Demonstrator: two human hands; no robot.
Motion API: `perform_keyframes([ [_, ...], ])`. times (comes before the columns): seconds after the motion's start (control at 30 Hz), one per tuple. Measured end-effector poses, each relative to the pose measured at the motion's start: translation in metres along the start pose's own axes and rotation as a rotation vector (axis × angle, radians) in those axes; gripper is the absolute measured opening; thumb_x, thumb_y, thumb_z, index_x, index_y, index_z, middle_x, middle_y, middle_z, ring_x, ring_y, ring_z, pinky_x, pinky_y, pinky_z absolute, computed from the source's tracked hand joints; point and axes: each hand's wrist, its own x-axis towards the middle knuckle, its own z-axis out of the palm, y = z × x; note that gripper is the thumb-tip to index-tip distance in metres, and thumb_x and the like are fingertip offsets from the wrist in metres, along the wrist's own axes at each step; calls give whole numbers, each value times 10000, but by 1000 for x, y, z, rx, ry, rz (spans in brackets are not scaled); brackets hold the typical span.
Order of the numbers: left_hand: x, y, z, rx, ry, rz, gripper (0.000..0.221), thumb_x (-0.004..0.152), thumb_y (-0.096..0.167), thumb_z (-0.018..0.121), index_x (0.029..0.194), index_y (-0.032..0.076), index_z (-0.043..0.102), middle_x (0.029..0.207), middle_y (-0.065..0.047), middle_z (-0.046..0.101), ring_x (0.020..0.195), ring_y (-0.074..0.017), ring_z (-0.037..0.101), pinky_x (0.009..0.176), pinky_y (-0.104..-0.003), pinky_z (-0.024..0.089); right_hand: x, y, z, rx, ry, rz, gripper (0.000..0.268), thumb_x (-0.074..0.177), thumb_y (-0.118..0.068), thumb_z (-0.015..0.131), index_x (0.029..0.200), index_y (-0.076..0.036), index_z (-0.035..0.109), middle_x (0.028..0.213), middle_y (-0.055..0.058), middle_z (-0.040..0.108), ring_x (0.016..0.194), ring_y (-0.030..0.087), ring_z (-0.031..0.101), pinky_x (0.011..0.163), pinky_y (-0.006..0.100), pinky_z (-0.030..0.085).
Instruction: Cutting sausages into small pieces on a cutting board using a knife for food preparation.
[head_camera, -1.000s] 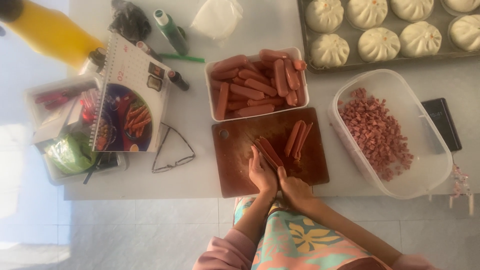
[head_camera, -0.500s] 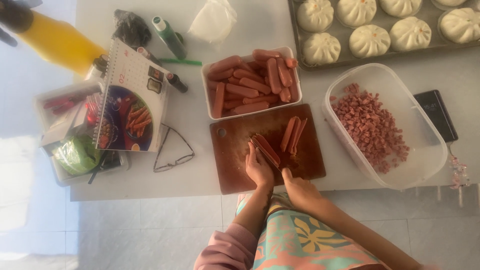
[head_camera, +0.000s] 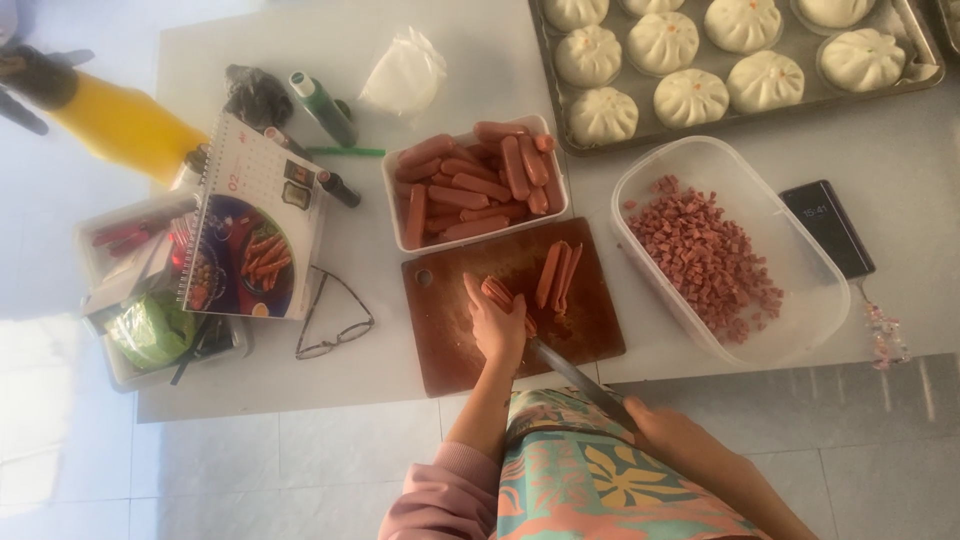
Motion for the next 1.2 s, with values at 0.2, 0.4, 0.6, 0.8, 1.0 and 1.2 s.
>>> perform_keyframes([
  [0.2, -41, 11, -49, -244, -55, 89, 451, 951, -2, 533, 1332, 178, 374, 659, -54, 697, 379, -198, 581, 493, -282, 552, -19, -15, -20, 107, 93, 3, 32, 963, -196, 419, 942, -172, 426, 587, 31, 355, 525, 164, 303, 566, 364, 224],
  [0.4, 13, -71, -9, -176, 104, 183, 586, 913, 288, 754, 1456, 124, 609, 1177, -222, 687, 1179, -422, 675, 960, -482, 616, 75, -28, 11, 24, 345, -136, 476, 983, -210, 482, 1441, -86, 440, 897, 176, 772, 870, 375, 776, 744, 513, 603],
  [0.6, 24, -94, 13, -83, 252, 269, 641, 919, 350, 754, 1455, 39, 592, 1135, -288, 685, 1158, -460, 676, 971, -525, 597, 49, -109, -10, -128, 253, -81, 406, 994, -136, 348, 1374, -50, 460, 828, 177, 733, 792, 383, 750, 721, 522, 606],
  [0.8, 36, -99, 16, -439, 110, 7, 661, 942, 239, 755, 1550, 212, 497, 1246, -193, 685, 1048, -341, 730, 631, -382, 695, 90, -76, 17, -134, 333, -182, 422, 982, -132, 427, 1398, -96, 366, 863, 223, 721, 853, 472, 745, 775, 613, 587],
  [1.0, 35, -111, 28, -648, 172, 11, 538, 966, 154, 738, 1479, 205, 585, 939, -115, 618, 731, -193, 684, 545, -311, 681, 97, -67, 19, -224, 365, -211, 302, 1002, -154, 412, 1300, -183, 383, 742, 146, 704, 742, 395, 756, 703, 542, 614],
  [1.2, -1, -72, 8, -723, 189, 23, 477, 970, 115, 723, 1430, 196, 623, 856, -96, 536, 617, -147, 632, 509, -253, 646, 78, -91, -4, -193, 255, -187, 319, 986, -96, 436, 1303, -105, 402, 780, 178, 737, 751, 373, 767, 686, 515, 623],
])
